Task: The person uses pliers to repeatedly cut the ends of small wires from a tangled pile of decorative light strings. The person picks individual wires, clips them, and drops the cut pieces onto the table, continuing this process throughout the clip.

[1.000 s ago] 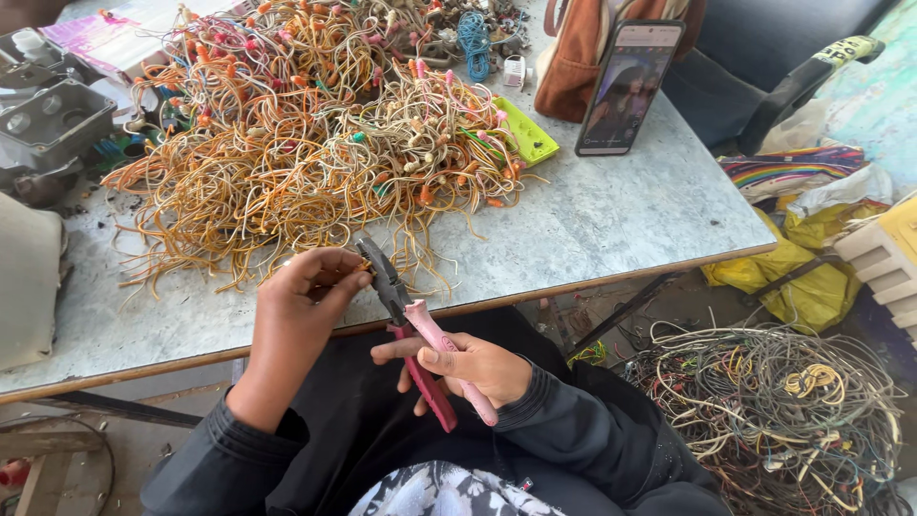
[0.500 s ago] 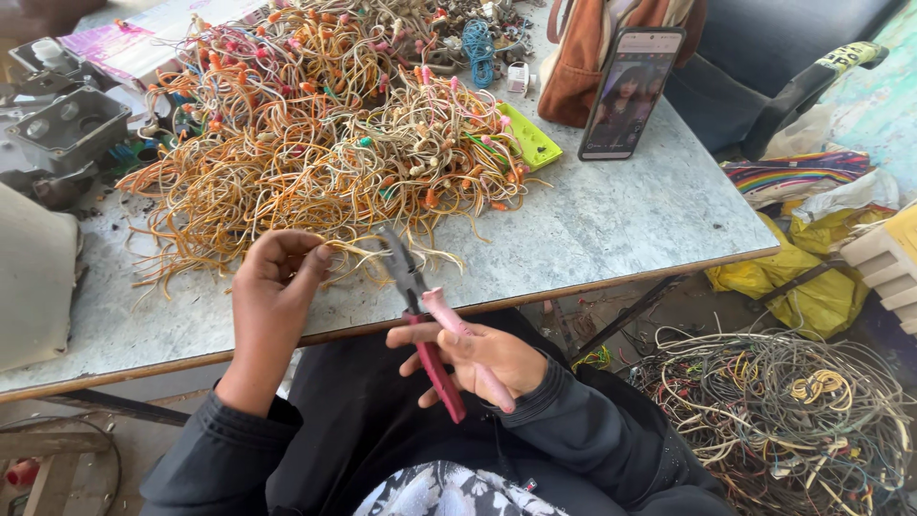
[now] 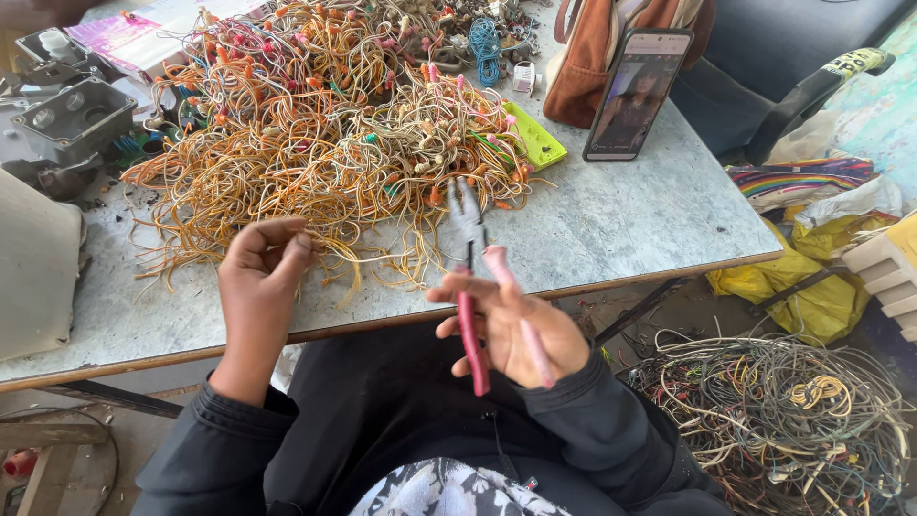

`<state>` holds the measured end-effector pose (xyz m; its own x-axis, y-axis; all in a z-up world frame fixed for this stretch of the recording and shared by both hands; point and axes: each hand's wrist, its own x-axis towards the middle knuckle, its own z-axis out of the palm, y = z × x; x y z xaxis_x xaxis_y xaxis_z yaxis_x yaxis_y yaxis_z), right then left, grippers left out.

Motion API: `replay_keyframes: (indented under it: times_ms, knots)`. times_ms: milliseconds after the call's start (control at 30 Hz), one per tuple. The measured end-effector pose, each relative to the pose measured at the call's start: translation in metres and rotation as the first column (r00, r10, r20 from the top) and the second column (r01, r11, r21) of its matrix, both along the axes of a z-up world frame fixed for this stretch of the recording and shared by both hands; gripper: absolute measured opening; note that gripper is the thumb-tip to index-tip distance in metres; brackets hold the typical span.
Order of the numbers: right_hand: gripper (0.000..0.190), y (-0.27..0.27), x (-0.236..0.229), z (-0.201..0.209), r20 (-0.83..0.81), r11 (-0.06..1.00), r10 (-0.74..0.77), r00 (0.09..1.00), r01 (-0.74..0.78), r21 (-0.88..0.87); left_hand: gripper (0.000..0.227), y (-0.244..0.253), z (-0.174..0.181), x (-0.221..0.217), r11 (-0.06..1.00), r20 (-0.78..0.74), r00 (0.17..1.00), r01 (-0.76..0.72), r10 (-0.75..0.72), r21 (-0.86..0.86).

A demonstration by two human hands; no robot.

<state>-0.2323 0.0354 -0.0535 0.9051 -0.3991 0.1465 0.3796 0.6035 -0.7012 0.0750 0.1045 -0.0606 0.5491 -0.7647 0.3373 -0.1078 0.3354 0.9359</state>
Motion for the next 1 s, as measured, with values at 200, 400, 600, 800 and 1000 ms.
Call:
replay_keyframes:
  times_ms: [200, 400, 600, 800, 1000]
  knots:
    - [0.064, -0.001, -0.002, 0.007, 0.084, 0.996, 0.07, 0.994, -0.074, 0.053, 0.022, -0.001, 0.0, -0.004, 0.999, 0.057, 0.998, 0.032, -0.031, -0.01]
    - [0.073, 0.013, 0.006, 0.001, -0.06, 0.976, 0.206, 0.977, -0.209, -0.053, 0.02, 0.003, 0.001, -0.011, 1.0, 0.234, 0.972, 0.015, -0.016, 0.006]
    - [0.082, 0.026, 0.02, -0.018, -0.182, 0.941, 0.325, 0.928, -0.336, -0.035, 0.031, 0.0, -0.006, -0.009, 0.993, 0.094, 0.99, 0.112, -0.108, -0.041]
    - [0.081, 0.025, 0.029, -0.029, -0.233, 0.944, 0.315, 0.92, -0.33, -0.027, 0.02, 0.001, -0.01, -0.008, 0.981, 0.019, 0.981, 0.194, -0.194, -0.016]
    - [0.08, 0.022, 0.031, -0.036, -0.261, 0.95, 0.285, 0.923, -0.308, -0.051, 0.015, 0.009, -0.003, -0.011, 0.993, 0.315, 0.944, 0.113, -0.096, -0.038]
